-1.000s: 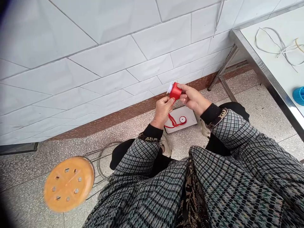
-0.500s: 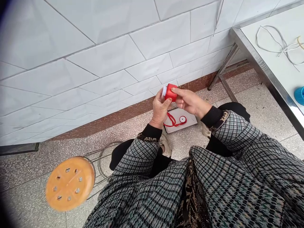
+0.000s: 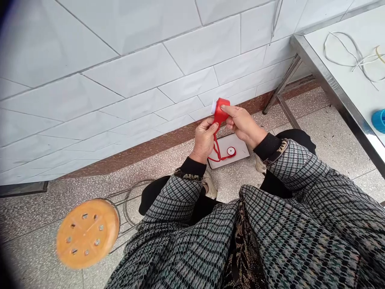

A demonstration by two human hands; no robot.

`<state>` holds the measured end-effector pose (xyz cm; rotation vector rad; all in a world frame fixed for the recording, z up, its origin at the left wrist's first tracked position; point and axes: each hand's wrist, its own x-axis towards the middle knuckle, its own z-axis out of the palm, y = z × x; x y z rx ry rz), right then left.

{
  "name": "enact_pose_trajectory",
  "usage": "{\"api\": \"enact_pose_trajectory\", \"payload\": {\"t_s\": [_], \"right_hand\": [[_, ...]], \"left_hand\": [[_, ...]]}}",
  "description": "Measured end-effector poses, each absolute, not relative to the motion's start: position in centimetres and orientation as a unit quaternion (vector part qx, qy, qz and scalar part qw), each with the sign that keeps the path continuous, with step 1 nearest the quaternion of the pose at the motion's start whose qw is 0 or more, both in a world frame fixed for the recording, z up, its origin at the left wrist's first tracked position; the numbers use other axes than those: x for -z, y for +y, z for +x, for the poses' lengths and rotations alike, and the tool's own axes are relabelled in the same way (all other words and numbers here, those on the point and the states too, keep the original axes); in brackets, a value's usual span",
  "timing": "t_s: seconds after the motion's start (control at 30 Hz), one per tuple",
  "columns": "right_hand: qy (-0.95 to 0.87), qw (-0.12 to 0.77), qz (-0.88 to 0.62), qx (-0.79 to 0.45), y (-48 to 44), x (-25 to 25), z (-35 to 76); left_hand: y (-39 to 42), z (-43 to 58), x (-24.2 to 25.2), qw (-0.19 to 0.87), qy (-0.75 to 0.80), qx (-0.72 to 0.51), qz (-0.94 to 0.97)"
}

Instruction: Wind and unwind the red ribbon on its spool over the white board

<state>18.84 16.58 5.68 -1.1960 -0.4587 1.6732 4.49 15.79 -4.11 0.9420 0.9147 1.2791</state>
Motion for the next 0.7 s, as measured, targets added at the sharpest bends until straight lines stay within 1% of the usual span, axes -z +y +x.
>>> {"api": "enact_pose_trajectory", "payload": {"t_s": [0.13, 0.23, 0.43, 0.57, 0.7], "right_hand": [[-0.099, 0.473, -0.489, -0.726, 17.0, -5.7, 19.3], [-0.076, 0.46, -0.487, -0.739, 17.3, -5.6, 19.6], [-0.062, 0.456, -0.472, -0.752, 17.6, -5.4, 19.8], [-0.048, 0.45, -0.471, -0.757, 17.6, -5.6, 19.9], [-0.053, 0.402, -0.462, -0.789, 17.7, -5.7, 20.5]], "left_hand": [[15.8, 4.4, 3.9, 0.659, 0.382, -0.541, 0.356], [15.6, 4.4, 3.4, 0.673, 0.386, -0.513, 0.367], [15.0, 4.1, 2.3, 0.606, 0.429, -0.456, 0.491], [15.3, 3.8, 2.6, 0.562, 0.461, -0.456, 0.514], [16.1, 3.1, 3.5, 0.564, 0.47, -0.47, 0.49]]}}
